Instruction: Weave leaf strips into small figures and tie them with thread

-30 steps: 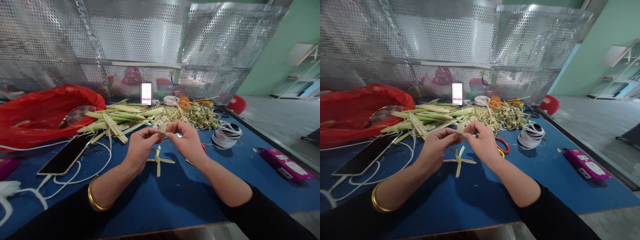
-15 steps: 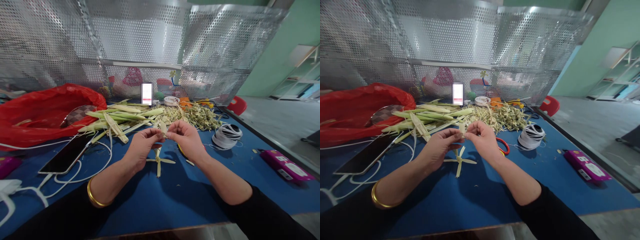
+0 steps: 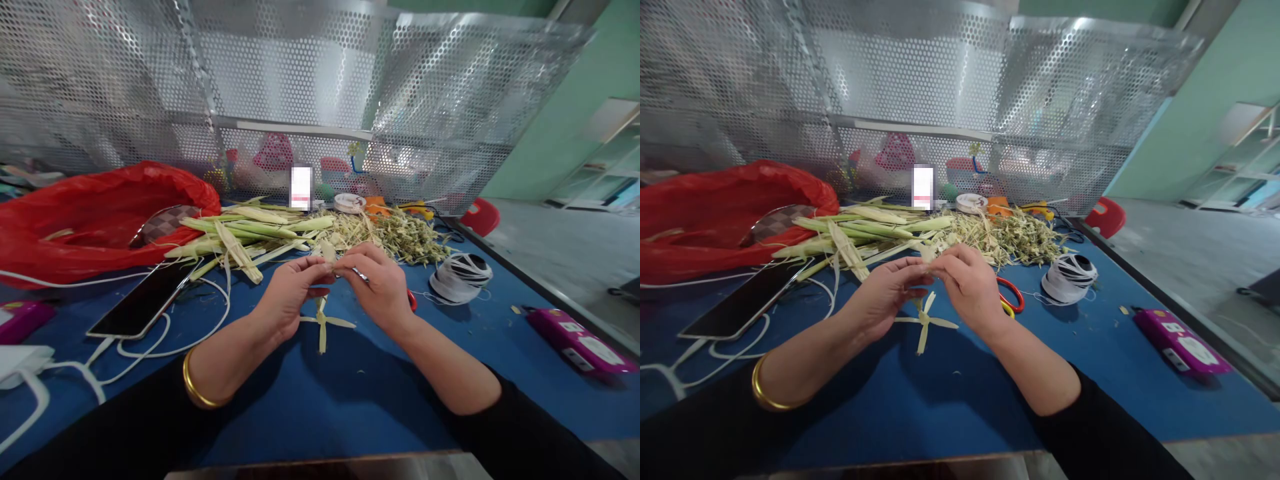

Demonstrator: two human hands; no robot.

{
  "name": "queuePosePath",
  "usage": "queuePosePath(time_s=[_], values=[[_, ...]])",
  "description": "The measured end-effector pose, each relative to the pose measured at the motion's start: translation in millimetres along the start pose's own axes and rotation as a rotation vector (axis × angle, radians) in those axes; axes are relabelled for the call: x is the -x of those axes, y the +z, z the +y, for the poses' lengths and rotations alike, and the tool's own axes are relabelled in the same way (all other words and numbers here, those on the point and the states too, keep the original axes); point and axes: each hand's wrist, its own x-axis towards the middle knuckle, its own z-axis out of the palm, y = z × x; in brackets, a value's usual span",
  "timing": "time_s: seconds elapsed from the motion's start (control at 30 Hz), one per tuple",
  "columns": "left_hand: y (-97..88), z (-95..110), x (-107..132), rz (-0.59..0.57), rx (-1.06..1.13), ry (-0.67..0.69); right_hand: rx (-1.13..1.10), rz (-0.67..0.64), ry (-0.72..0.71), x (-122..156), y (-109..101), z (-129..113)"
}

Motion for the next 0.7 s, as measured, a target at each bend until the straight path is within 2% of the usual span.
queuePosePath(time_s=[0.1,0.2,0.47,0.57,0.7], values=[[-0.3,-1.5,-0.1,-0.037,0.017,-0.016,0.007,0.004,-0.02,-1.1,-0.1,0.4],[0.7,-3.1,-0.3,-0.027,0.025,0.015,0.038,-0.009,-0.023,-2.5,-0.8,-0.1],[3.8,-2.5,2.2,0.056,-0.052,0.204,-0.096,-0.079,0.253,-3.5,-2.5,-5.7],[4.5,-1.9,3.7,0.054,-0.069,0.214,-0.142,-0.051,0.346,-3.6,-2.8,-6.7],[4.1,-2.8,2.7,0.022,-0.076,0.19,-0.182,-0.046,0.358,-5.2,-3.3,-7.2]])
